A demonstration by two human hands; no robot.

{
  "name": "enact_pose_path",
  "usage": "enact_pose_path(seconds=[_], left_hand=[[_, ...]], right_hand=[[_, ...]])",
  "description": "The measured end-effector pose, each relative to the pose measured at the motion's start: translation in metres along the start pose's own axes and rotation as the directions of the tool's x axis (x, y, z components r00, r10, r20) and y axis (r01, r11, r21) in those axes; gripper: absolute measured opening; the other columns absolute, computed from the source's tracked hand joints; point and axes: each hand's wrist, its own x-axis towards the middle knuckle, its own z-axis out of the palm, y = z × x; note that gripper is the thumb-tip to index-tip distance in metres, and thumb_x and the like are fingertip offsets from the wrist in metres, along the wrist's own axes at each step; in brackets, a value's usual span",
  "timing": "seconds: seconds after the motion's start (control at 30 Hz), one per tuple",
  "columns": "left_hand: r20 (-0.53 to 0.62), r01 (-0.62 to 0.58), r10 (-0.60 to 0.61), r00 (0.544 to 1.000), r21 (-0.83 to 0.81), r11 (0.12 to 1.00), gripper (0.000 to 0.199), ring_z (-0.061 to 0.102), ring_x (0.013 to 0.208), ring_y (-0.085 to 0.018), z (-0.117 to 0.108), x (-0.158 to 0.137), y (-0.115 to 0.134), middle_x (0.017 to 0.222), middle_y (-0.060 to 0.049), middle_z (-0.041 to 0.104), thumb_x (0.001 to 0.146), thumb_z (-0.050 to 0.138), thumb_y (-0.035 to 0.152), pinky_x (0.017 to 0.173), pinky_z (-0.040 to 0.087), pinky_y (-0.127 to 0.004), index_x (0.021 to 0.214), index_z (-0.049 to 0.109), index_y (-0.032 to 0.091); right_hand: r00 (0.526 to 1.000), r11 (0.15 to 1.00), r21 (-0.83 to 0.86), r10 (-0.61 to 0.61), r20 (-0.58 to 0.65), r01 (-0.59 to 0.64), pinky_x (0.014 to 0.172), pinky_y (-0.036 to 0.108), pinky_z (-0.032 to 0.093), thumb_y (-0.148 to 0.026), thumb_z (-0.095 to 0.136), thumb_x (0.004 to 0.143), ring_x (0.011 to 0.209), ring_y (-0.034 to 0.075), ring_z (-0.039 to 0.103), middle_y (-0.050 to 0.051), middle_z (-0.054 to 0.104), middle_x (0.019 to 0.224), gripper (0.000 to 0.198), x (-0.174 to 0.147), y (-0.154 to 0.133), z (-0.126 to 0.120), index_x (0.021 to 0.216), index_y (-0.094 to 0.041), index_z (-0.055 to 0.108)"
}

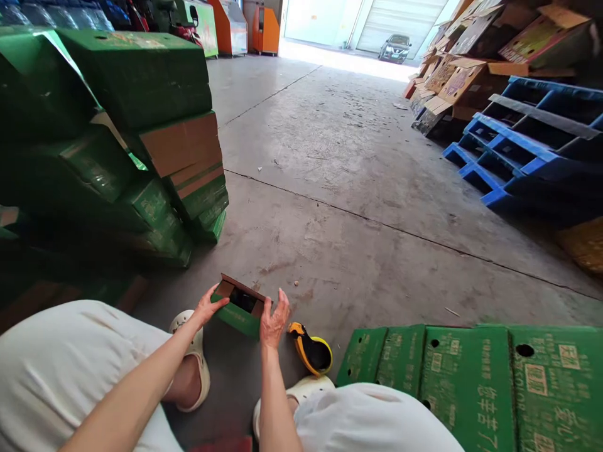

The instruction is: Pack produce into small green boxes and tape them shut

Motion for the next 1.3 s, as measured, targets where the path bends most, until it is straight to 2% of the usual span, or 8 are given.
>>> enact_pose_path(seconds=[0.1,0.43,0.63,0.73,0.9,1.07,1.13,1.3], left_hand=[[0.039,-0.013,0.014,0.999,-0.032,0.999,0.097,0.061,0.139,-0.037,-0.003,-0.001,0.001,0.138,-0.015,0.072,0.064,0.097,0.052,0.118,0.045,-0.046,0.148,0.061,0.021],[0.113,-0.047,0.055,0.992,-0.070,0.996,0.092,0.065,0.135,-0.034,-0.006,-0.004,0.000,0.137,-0.010,0.074,0.070,0.094,0.047,0.116,0.049,-0.044,0.153,0.060,0.023],[0.177,-0.282,0.273,0.946,0.026,0.959,0.094,0.031,0.162,-0.030,-0.012,0.005,-0.012,0.169,-0.009,0.044,0.086,0.078,0.041,0.131,0.029,-0.046,0.168,0.035,0.028],[0.287,-0.368,0.320,0.903,0.130,0.921,0.083,0.019,0.166,-0.027,-0.016,0.011,-0.013,0.174,-0.006,0.036,0.090,0.070,0.041,0.133,0.023,-0.046,0.166,0.040,0.029],[0.336,-0.300,0.236,0.912,0.154,0.941,0.075,0.035,0.160,-0.035,-0.019,0.015,-0.010,0.174,-0.011,0.034,0.088,0.071,0.052,0.127,0.036,-0.049,0.156,0.057,0.025],[0.344,-0.111,0.088,0.935,0.047,0.993,0.089,0.049,0.148,-0.046,-0.020,0.004,-0.002,0.181,-0.005,0.015,0.079,0.076,0.069,0.079,0.068,-0.045,0.156,0.056,0.031],[0.334,-0.086,0.075,0.939,0.018,0.996,0.090,0.052,0.145,-0.047,-0.021,0.000,0.000,0.180,-0.004,0.016,0.076,0.077,0.073,0.072,0.069,-0.044,0.155,0.058,0.033],[0.262,-0.060,0.059,0.963,-0.002,0.998,0.086,0.057,0.141,-0.042,-0.016,-0.001,0.001,0.175,-0.005,0.033,0.078,0.074,0.078,0.087,0.068,-0.046,0.151,0.063,0.034]], right_hand=[[0.977,0.997,0.052,-0.071,0.202,0.061,0.101,0.040,0.054,-0.060,0.042,0.107,0.109,0.026,0.071,0.013,0.079,0.111,0.055,0.008,-0.006,0.000,0.108,-0.019,0.079],[0.901,0.958,-0.033,-0.257,0.349,0.286,0.116,0.047,0.054,-0.035,0.046,0.109,0.142,0.028,0.061,0.011,0.072,0.141,0.041,-0.044,0.038,0.001,0.131,-0.021,0.078],[0.885,0.943,-0.100,-0.258,0.388,0.319,0.119,0.049,0.051,-0.031,0.050,0.107,0.143,0.028,0.059,0.010,0.069,0.145,0.039,-0.046,0.046,0.003,0.134,-0.023,0.076],[0.893,0.947,-0.109,-0.241,0.379,0.302,0.120,0.055,0.048,-0.030,0.049,0.107,0.143,0.030,0.059,0.011,0.069,0.146,0.039,-0.048,0.045,0.006,0.132,-0.023,0.077],[0.949,0.987,-0.028,-0.146,0.280,0.160,0.121,0.053,0.045,-0.036,0.050,0.106,0.147,0.029,0.052,0.013,0.068,0.147,0.035,-0.050,0.036,0.012,0.119,-0.022,0.080],[0.987,0.995,0.058,0.069,0.147,-0.078,0.123,0.054,0.037,-0.053,0.057,0.099,0.150,0.033,0.045,0.018,0.054,0.159,0.039,-0.045,0.024,0.024,0.105,-0.019,0.075],[0.974,0.973,0.102,0.196,0.117,-0.208,0.122,0.051,0.038,-0.059,0.058,0.095,0.146,0.035,0.049,0.022,0.053,0.159,0.052,-0.044,0.024,0.029,0.120,-0.016,0.070],[0.888,0.879,0.152,0.427,0.170,-0.451,0.117,0.047,0.042,-0.071,0.056,0.091,0.143,0.035,0.053,0.024,0.054,0.156,0.090,-0.046,0.033,0.038,0.156,-0.011,0.044]])
